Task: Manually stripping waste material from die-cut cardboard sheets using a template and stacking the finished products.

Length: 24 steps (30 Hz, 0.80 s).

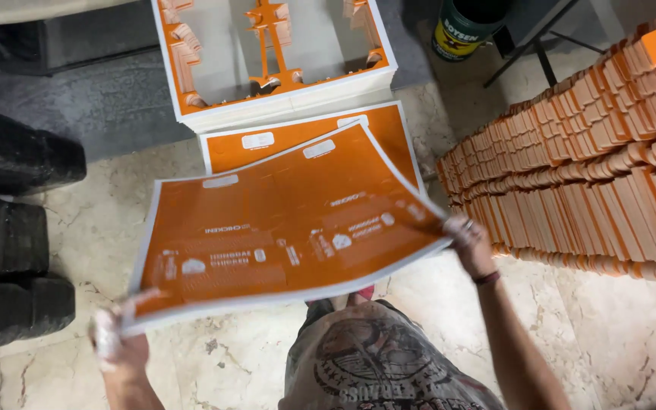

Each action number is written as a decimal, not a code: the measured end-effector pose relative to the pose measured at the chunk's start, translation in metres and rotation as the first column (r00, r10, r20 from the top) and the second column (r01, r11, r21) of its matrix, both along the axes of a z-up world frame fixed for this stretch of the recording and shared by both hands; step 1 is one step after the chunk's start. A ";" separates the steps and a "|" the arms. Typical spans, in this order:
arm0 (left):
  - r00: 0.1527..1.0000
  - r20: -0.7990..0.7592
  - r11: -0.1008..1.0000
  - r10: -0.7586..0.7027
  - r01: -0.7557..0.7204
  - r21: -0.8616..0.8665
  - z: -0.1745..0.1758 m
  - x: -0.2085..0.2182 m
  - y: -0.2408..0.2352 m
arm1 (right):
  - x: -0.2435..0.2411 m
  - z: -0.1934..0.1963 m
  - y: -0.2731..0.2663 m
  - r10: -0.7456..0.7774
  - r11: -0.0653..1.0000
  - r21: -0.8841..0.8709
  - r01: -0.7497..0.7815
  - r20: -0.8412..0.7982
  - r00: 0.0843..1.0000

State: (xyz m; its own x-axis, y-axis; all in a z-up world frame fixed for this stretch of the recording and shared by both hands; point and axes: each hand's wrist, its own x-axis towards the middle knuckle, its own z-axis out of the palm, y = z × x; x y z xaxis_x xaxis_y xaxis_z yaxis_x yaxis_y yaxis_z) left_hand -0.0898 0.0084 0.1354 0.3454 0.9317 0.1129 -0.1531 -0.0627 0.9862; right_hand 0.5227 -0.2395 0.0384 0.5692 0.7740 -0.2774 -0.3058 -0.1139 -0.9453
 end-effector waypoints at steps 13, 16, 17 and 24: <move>0.939 -0.238 0.905 0.249 -0.313 -0.288 0.133 0.080 0.092 | 0.042 0.251 0.125 -0.014 0.985 0.172 -0.020 0.196 0.981; 0.945 -0.271 0.886 0.184 -0.279 -0.370 0.134 0.089 0.093 | 0.046 0.233 0.121 -0.061 0.994 0.097 0.046 0.152 0.986; 0.942 -0.297 0.861 0.155 -0.276 -0.427 0.138 0.087 0.091 | 0.043 0.227 0.113 -0.138 0.989 0.069 0.131 0.119 0.983; 0.926 -0.344 0.900 0.157 -0.277 -0.335 0.152 0.098 0.099 | 0.047 0.224 0.128 -0.103 0.985 0.156 0.074 0.187 0.977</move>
